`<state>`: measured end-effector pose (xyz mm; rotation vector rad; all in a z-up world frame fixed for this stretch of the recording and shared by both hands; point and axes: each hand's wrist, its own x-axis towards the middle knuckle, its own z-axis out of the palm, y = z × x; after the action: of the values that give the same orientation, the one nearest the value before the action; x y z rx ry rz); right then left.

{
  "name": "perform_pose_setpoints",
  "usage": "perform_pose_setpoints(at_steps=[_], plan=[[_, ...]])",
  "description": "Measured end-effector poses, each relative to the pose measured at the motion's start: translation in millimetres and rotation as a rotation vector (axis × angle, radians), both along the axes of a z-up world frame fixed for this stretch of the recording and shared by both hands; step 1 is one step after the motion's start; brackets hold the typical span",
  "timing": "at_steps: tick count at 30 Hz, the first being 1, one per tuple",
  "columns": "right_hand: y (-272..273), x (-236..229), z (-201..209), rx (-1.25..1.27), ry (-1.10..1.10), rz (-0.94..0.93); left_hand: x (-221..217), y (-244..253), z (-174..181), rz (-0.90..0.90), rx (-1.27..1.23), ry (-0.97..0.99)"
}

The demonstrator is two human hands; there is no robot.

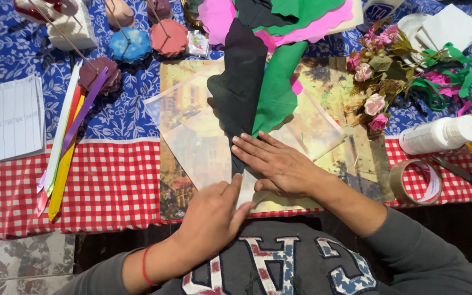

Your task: Assembling an artificial flower bouquet using colorful wrapping paper and tape.

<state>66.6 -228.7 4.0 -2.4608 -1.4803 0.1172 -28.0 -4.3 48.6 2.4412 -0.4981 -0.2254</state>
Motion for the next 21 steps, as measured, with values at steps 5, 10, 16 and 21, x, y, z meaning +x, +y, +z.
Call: perform_pose_setpoints(at_steps=[5,10,16,21], plan=[[1,-1,-1,0.0,0.007,0.011,-2,4,10,0.115,-0.242,0.385],[2,0,-1,-0.047,-0.01,0.005,-17,4,-18,0.003,-0.141,0.059],[3,-2,3,0.03,0.004,0.004,-21,2,-17,-0.039,-0.072,-0.179],[3,-3,3,0.038,0.03,-0.033,0,-7,-24,0.137,-0.09,-0.302]])
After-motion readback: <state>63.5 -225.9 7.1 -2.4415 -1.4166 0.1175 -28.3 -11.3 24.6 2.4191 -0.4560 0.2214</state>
